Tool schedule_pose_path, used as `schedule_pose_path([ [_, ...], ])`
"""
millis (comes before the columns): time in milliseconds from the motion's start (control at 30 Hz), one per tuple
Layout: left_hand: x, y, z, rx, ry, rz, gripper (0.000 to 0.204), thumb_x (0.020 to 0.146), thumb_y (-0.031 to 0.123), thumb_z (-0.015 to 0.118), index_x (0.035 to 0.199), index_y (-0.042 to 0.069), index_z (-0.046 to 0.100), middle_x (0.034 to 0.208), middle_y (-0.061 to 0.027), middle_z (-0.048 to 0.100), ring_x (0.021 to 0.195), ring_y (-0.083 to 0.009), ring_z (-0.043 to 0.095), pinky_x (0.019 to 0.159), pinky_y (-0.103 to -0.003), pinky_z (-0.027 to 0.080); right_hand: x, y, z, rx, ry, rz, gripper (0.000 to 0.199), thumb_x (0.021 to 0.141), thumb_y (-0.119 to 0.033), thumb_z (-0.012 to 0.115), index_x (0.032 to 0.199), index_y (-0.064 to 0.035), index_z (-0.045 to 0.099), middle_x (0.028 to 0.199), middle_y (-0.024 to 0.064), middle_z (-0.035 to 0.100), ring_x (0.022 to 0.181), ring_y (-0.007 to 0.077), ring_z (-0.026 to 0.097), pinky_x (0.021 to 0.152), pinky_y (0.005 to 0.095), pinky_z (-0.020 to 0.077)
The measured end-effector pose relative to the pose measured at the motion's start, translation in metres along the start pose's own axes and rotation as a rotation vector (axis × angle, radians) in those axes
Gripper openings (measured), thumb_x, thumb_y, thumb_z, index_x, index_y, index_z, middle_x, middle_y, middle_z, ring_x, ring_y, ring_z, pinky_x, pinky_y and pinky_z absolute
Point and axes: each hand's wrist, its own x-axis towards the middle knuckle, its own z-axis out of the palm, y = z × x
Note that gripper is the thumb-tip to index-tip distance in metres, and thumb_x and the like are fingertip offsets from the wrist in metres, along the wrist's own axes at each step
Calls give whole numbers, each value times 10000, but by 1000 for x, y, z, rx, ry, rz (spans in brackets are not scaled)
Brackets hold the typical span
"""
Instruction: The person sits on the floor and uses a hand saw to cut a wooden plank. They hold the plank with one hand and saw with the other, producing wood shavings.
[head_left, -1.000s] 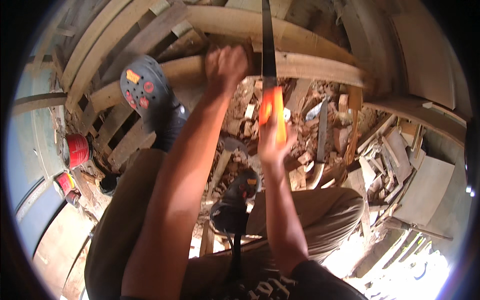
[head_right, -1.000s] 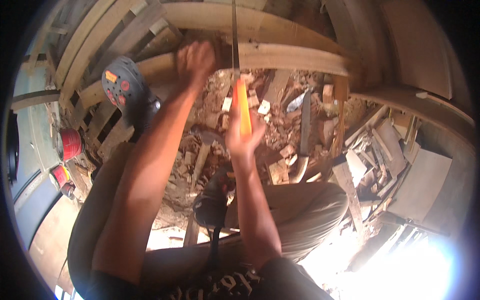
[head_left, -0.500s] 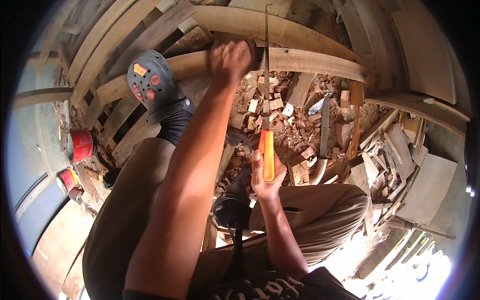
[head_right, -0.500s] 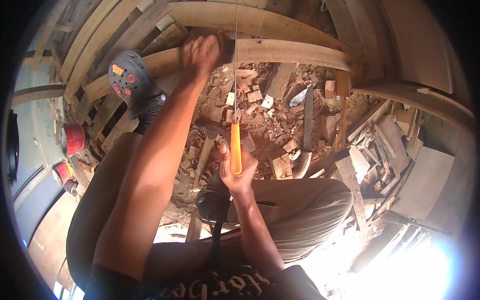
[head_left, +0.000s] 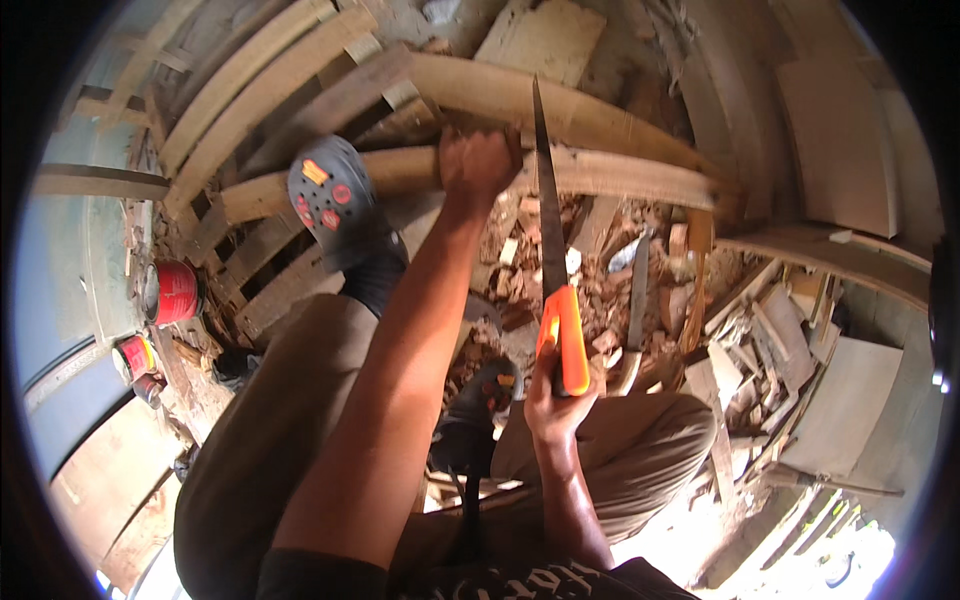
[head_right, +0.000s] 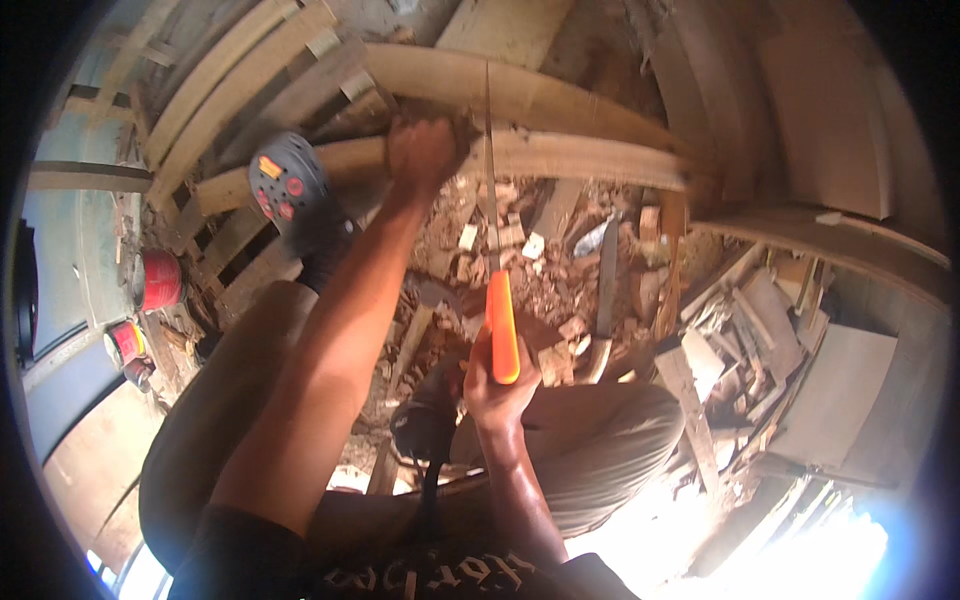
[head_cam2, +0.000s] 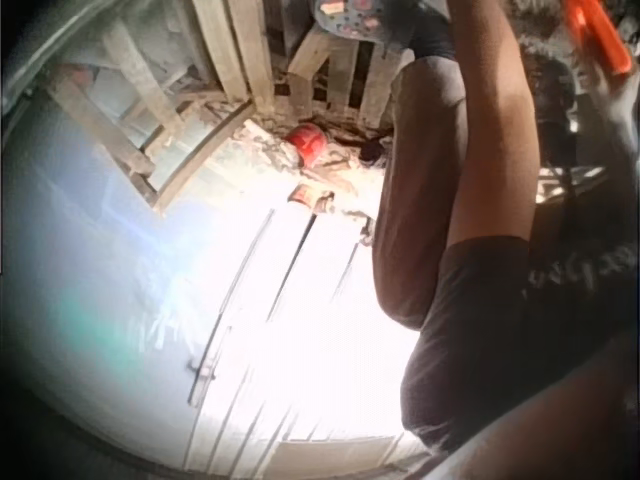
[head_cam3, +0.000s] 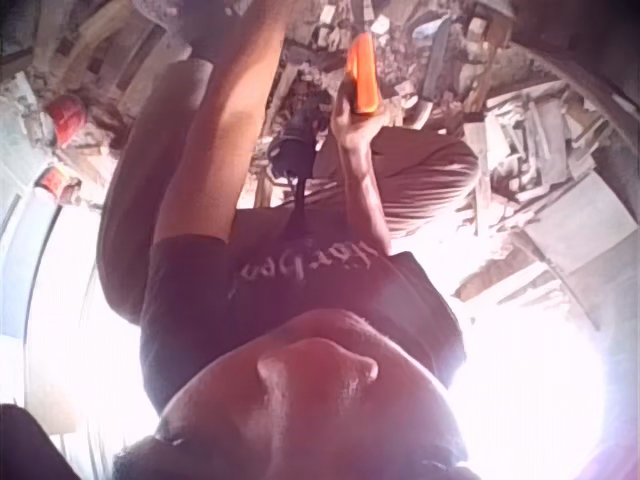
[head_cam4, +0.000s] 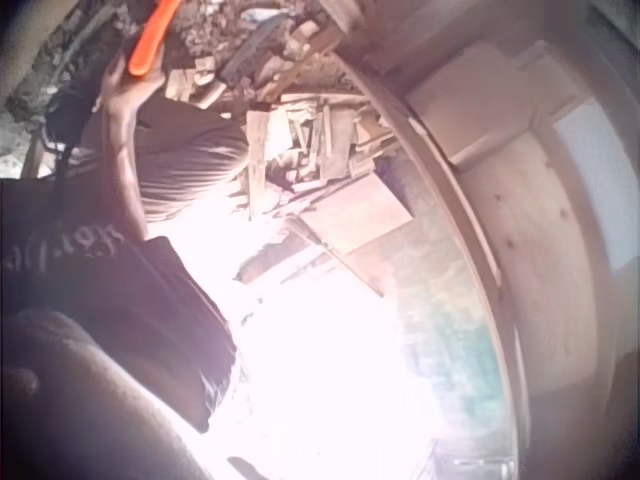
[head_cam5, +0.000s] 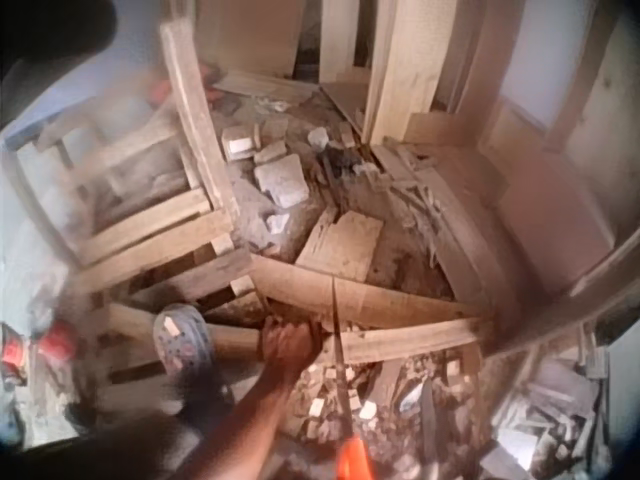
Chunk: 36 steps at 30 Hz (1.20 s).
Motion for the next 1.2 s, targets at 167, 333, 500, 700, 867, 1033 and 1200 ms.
schedule_pose_path([
  [167,3,8,5,-22,-17,31,539,1000,340,406,671,67,733,704,-232,692,724,-364,721,869,-487,492,96,-6,45,236,-44,309,208,954,-122,621,837,45,656,610,-5,591,542,48,528,467,258,399],
  [333,-7,-10,-5,-12,61,-5,517,1001,355,387,820,71,778,831,-202,726,797,-346,724,967,-502,427,-29,15,6,140,-32,195,207,860,-78,660,1024,46,673,748,97,684,690,144,678,656,294,538],
  [500,6,14,6,-59,-72,-17,605,1036,398,333,765,81,771,798,-193,727,777,-366,721,983,-486,408,93,18,58,227,47,216,161,945,-129,637,890,22,645,660,-1,619,535,65,551,472,249,415],
  [700,0,-7,5,-64,38,-16,506,996,359,380,814,103,776,851,-165,737,829,-331,724,979,-490,406,-19,20,9,98,-24,79,329,873,-32,562,1177,56,652,845,100,713,675,118,648,615,268,499],
  [867,6,12,6,-42,-158,16,478,990,378,407,850,106,775,870,-161,741,833,-339,730,999,-485,402,99,28,61,184,73,211,191,865,-156,685,820,25,643,606,70,617,503,163,562,526,333,476],
  [1033,-1,-7,-11,-49,-78,-7,473,973,389,437,817,91,769,828,-198,729,809,-335,727,963,-475,412,-4,28,22,139,-46,205,90,838,-65,632,833,25,631,697,115,644,620,197,654,601,332,517],
  [1200,2,-1,-1,-23,-117,-19,481,971,407,441,797,93,761,888,-189,737,862,-312,725,956,-474,414,61,29,44,199,-27,103,133,899,-66,597,913,47,666,759,69,677,637,115,617,575,268,481],
])
